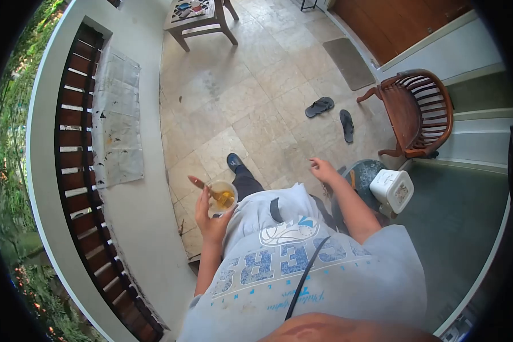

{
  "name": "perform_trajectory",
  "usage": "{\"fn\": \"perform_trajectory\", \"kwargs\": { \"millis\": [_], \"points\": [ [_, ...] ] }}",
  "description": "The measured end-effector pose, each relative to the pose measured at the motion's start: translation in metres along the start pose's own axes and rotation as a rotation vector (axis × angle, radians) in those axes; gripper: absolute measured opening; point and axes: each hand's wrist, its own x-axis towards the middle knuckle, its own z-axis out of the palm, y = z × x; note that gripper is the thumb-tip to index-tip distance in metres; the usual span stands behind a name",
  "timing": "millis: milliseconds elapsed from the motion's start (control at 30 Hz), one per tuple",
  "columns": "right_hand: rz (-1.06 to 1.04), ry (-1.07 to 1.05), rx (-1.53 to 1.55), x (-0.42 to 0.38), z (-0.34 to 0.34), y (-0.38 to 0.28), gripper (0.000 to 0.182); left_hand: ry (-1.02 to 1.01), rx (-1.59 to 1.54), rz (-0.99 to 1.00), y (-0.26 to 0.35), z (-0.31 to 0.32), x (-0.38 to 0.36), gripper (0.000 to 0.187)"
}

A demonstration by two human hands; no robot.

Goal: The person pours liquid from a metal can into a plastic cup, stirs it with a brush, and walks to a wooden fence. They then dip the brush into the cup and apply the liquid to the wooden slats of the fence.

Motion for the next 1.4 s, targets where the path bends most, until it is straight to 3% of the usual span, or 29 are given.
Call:
{"fn": "perform_trajectory", "kwargs": {
  "millis": [67, 133, 200, 267, 300, 400, 500, 633, 700, 800, 867, 900, 933, 1000, 1100, 1167, 1233, 1267, 1333, 1400],
  "points": [
    [0.105, 0.152, -0.042, 0.028, 0.022, 0.057, 0.055, -0.057, -0.069, 0.014, -0.013, -0.01, 0.061, 0.109],
    [0.342, 0.118, -0.215, 0.028, 0.035, 0.076, 0.059, -0.069, -0.022, 0.106, -0.016, -0.034, 0.134, 0.107],
    [0.449, -0.067, -0.24, 0.03, 0.062, 0.125, 0.061, -0.099, 0.012, 0.384, -0.018, -0.058, 0.206, 0.102],
    [0.771, -0.24, 0.011, 0.007, 0.046, 0.033, 0.063, -0.061, 0.016, 0.425, -0.023, -0.077, 0.275, 0.1],
    [0.777, -0.242, 0.007, 0.01, 0.046, 0.016, 0.063, -0.026, 0.02, 0.471, -0.028, -0.084, 0.304, 0.098],
    [0.768, -0.183, 0.083, 0.037, 0.046, -0.016, 0.063, 0.107, 0.033, 0.398, -0.046, -0.095, 0.383, 0.096],
    [0.668, 0.029, 0.292, 0.094, 0.051, -0.009, 0.06, 0.094, -0.014, 0.282, -0.079, -0.084, 0.448, 0.101],
    [0.643, -0.124, 0.234, 0.199, -0.015, -0.046, 0.06, 0.059, -0.021, 0.183, -0.111, -0.061, 0.522, 0.104],
    [0.566, -0.24, -0.103, 0.267, -0.072, -0.073, 0.061, 0.041, 0.017, 0.172, -0.115, -0.051, 0.552, 0.104],
    [0.506, -0.277, -0.367, 0.396, -0.157, -0.128, 0.066, 0.099, 0.033, 0.085, -0.116, -0.034, 0.592, 0.104],
    [0.142, -0.217, -0.598, 0.499, -0.196, -0.15, 0.068, 0.137, 0.047, 0.01, -0.111, -0.02, 0.616, 0.105],
    [0.129, -0.247, -0.623, 0.558, -0.213, -0.183, 0.07, 0.197, -0.013, -0.069, -0.106, -0.011, 0.626, 0.1],
    [0.329, -0.323, -0.54, 0.603, -0.23, -0.25, 0.07, 0.257, -0.072, -0.154, -0.101, -0.005, 0.633, 0.096],
    [0.015, -0.292, -0.691, 0.694, -0.241, -0.336, 0.066, 0.319, -0.042, -0.211, -0.101, 0.006, 0.651, 0.098],
    [-0.146, -0.317, -0.605, 0.804, -0.226, -0.485, 0.063, 0.414, -0.051, -0.293, -0.109, 0.019, 0.678, 0.102],
    [-0.07, -0.321, -0.427, 0.861, -0.211, -0.582, 0.059, 0.496, -0.01, -0.354, -0.12, 0.021, 0.7, 0.104],
    [-0.309, -0.171, -0.05, 0.946, -0.185, -0.61, 0.057, 0.561, 0.007, -0.396, -0.14, 0.021, 0.732, 0.104],
    [-0.347, -0.093, 0.003, 0.962, -0.18, -0.648, 0.061, 0.613, 0.026, -0.432, -0.146, 0.024, 0.743, 0.104],
    [-0.341, 0.023, 0.027, 1.018, -0.166, -0.694, 0.086, 0.61, 0.042, -0.493, -0.157, 0.023, 0.773, 0.108],
    [-0.133, 0.096, -0.024, 1.053, -0.158, -0.727, 0.097, 0.591, 0.066, -0.556, -0.154, 0.019, 0.792, 0.113]
  ]
}}
